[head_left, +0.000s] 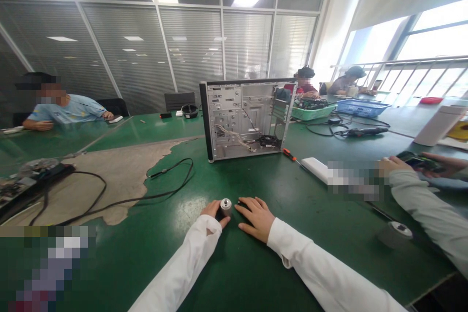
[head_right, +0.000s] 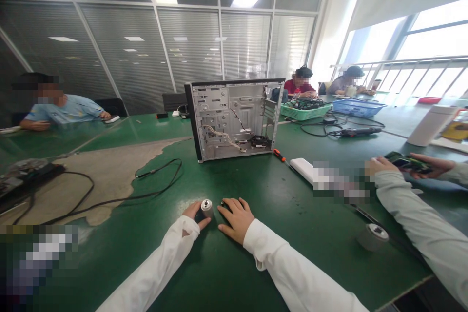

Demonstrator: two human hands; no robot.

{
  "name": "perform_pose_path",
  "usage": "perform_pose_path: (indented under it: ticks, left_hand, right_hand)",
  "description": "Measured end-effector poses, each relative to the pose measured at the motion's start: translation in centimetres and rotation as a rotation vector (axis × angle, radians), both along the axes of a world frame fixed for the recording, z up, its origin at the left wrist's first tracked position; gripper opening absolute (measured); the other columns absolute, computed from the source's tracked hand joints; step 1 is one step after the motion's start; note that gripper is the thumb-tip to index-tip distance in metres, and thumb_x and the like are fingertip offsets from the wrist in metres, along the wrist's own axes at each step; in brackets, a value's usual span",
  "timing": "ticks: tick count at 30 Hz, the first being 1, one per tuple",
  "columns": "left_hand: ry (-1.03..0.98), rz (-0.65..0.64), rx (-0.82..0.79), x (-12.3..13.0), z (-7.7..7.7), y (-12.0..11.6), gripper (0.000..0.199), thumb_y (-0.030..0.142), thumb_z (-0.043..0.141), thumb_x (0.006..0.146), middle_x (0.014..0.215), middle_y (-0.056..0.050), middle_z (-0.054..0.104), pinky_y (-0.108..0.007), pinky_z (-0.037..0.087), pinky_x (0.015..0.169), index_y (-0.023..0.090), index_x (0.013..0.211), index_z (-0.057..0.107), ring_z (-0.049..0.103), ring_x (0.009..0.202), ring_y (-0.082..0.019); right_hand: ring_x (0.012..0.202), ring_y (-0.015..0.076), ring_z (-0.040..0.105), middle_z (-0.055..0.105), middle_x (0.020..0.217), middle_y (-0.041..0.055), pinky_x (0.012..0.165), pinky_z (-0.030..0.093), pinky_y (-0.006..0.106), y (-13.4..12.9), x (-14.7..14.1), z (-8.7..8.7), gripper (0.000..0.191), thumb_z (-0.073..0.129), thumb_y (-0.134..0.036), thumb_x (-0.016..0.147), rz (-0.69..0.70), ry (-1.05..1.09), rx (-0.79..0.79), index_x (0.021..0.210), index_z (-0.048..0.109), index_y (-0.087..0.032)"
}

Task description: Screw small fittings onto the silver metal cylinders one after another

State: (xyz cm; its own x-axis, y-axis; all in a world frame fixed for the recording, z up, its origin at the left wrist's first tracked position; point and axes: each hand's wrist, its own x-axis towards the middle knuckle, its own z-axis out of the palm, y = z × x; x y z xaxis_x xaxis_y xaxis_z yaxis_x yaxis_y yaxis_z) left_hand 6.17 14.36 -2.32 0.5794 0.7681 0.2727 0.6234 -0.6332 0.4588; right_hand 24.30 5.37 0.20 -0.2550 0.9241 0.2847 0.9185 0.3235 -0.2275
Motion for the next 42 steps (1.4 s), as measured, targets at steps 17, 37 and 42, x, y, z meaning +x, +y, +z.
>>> perform_pose_path:
  ticks: [17,37,42]
  left_hand:
    - [-0.007,0.005,0.01,-0.02,-0.21,0.11,0.043,0.029,0.059,0.061,0.096,-0.008,0.056,-0.036,0.042,0.078,0.015,0.101,0.049,0.051,0.091,-0.024]
    - [-0.008,0.007,0.02,0.03,-0.34,0.3,0.045,0.029,0.06,0.06,0.095,-0.008,0.056,-0.035,0.041,0.08,0.014,0.101,0.05,0.051,0.091,-0.024]
    - [0.0,0.001,-0.01,-0.04,0.03,0.09,0.045,0.029,0.06,0.06,0.098,-0.008,0.056,-0.035,0.041,0.079,0.016,0.102,0.049,0.051,0.092,-0.024]
  right_hand:
    - [0.114,0.0205,0.028,0.035,0.125,0.0059,0.095,0.018,0.043,-0.11,-0.04,0.72,0.05,0.031,-0.051,0.077,0.002,-0.052,-0.07,0.12,0.035,-0.027]
    - [0.114,0.0203,0.028,0.036,0.125,0.006,0.095,0.018,0.043,-0.17,-0.08,0.86,0.05,0.032,-0.05,0.076,0.005,-0.06,-0.071,0.12,0.034,-0.027]
    - [0.114,0.0205,0.028,0.035,0.125,0.0061,0.094,0.018,0.042,-0.19,-0.16,0.9,0.05,0.033,-0.05,0.076,0.005,-0.07,-0.076,0.12,0.034,-0.027]
